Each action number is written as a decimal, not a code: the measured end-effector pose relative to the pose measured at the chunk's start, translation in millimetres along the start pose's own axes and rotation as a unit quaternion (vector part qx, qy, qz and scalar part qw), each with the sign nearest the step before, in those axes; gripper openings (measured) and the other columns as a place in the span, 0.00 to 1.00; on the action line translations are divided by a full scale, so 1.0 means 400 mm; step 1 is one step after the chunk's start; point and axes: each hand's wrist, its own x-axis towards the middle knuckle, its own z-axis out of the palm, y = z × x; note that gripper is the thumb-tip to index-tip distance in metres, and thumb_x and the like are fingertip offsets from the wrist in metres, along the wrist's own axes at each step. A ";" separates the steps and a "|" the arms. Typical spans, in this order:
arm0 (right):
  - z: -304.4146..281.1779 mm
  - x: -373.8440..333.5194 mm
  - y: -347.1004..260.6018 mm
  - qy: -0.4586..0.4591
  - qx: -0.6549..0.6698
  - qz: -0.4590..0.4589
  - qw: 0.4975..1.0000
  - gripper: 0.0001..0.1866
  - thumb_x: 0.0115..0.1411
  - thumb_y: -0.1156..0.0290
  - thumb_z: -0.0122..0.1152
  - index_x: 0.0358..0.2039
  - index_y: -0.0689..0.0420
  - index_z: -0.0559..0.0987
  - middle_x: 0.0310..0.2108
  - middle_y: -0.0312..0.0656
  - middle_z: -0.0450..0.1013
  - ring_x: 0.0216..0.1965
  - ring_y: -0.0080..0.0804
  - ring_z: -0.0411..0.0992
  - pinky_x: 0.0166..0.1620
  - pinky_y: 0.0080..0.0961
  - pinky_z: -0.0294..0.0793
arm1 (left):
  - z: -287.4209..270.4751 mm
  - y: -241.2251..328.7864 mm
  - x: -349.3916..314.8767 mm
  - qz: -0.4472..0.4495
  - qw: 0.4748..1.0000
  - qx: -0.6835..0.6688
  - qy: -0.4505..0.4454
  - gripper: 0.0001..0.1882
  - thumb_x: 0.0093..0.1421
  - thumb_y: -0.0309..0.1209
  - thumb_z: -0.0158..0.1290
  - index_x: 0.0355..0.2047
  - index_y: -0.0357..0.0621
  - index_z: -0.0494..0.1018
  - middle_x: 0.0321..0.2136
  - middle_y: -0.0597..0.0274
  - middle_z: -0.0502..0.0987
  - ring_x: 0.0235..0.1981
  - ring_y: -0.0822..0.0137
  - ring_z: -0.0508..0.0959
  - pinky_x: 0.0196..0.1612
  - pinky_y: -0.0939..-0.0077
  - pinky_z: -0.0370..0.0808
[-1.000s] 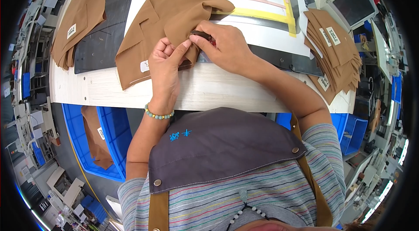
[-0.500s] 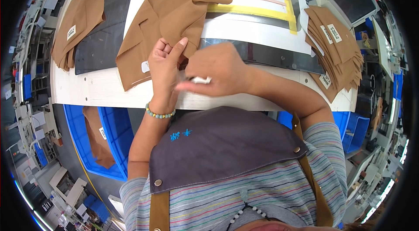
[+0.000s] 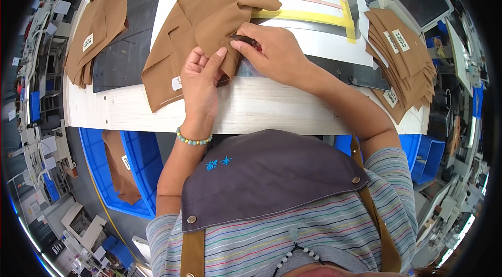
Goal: Preparing leather bag components by trimming threads and positioning them into an industrial sewing machine frame.
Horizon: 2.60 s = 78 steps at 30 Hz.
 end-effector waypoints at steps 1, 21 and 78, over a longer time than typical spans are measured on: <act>0.000 -0.001 -0.002 -0.001 0.004 -0.004 1.000 0.14 0.69 0.58 0.60 0.38 0.56 0.79 0.24 0.45 0.78 0.28 0.48 0.77 0.33 0.43 0.73 | 0.005 -0.001 -0.002 0.004 1.000 0.001 0.000 0.09 0.66 0.23 0.62 0.46 0.39 0.77 0.41 0.61 0.85 0.36 0.80 0.81 0.39 0.85 0.76; 0.013 -0.006 -0.004 0.015 0.003 -0.001 1.000 0.14 0.69 0.58 0.58 0.38 0.56 0.79 0.26 0.46 0.79 0.31 0.49 0.79 0.35 0.44 0.75 | 0.017 0.002 -0.018 0.012 0.999 0.036 0.002 0.10 0.67 0.24 0.61 0.48 0.36 0.82 0.39 0.64 0.85 0.37 0.78 0.81 0.42 0.81 0.79; -0.115 -0.065 0.032 -0.137 -0.170 0.030 0.975 0.12 0.67 0.62 0.61 0.41 0.57 0.82 0.32 0.49 0.80 0.35 0.53 0.78 0.38 0.44 0.76 | 0.008 -0.044 -0.067 0.368 0.635 0.638 -0.236 0.33 0.58 0.30 0.66 0.64 0.40 0.73 0.68 0.54 0.71 0.71 0.47 0.66 0.70 0.50 0.66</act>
